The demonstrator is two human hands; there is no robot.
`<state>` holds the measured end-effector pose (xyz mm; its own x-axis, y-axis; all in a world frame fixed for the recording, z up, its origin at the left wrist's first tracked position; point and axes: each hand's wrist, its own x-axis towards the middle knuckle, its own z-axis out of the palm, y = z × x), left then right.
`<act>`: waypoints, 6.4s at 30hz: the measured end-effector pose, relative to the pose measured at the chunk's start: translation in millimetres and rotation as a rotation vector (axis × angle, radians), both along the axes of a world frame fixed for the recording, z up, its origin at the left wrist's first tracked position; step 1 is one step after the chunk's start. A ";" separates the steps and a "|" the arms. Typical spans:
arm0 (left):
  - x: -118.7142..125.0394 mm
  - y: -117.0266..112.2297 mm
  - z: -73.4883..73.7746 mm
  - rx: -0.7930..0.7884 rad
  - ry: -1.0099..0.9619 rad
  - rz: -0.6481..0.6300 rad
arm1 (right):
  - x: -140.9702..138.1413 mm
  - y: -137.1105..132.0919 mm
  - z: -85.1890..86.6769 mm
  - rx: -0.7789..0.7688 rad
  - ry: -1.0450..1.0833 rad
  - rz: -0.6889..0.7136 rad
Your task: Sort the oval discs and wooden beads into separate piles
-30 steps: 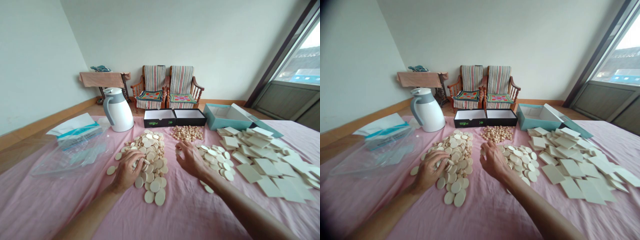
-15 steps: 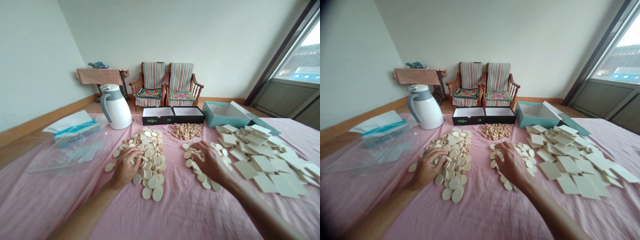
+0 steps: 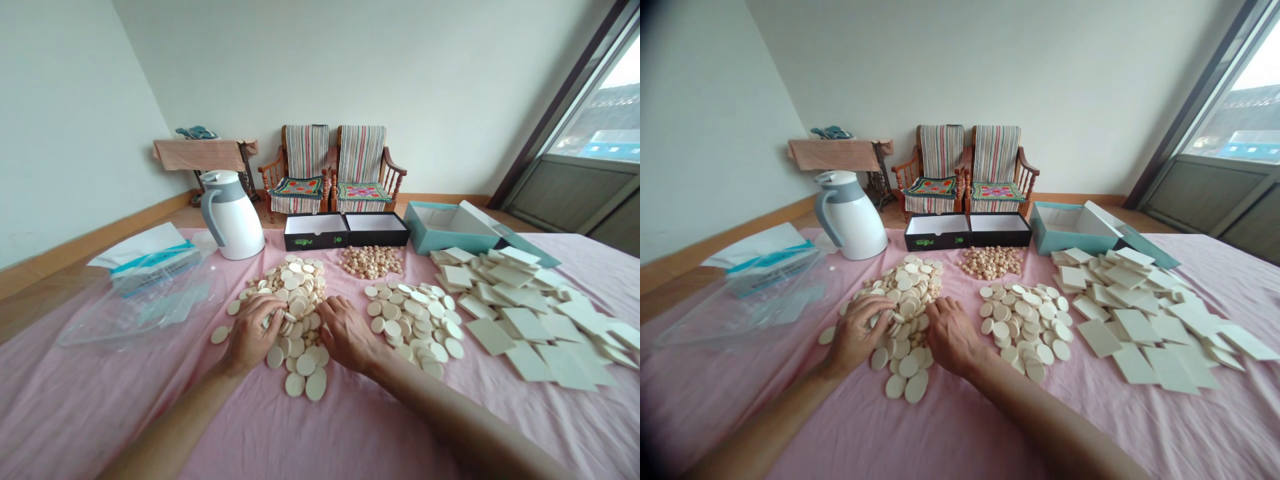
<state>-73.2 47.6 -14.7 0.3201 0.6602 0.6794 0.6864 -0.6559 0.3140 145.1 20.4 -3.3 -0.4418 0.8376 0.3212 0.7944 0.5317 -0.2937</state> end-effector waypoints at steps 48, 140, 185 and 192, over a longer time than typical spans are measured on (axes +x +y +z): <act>19.2 -15.1 36.7 -0.226 0.463 -0.035 | 86.6 -45.0 3.0 0.204 0.151 -0.126; 151.3 92.9 27.5 -0.281 0.500 -0.231 | 130.8 -24.1 10.3 0.191 0.279 -0.351; -3.8 9.1 -1.7 0.080 0.082 -0.004 | 48.0 -25.3 5.6 -0.012 0.152 -0.008; -2.6 8.6 -4.4 0.060 0.076 -0.010 | 9.3 6.9 4.6 -0.056 0.112 -0.056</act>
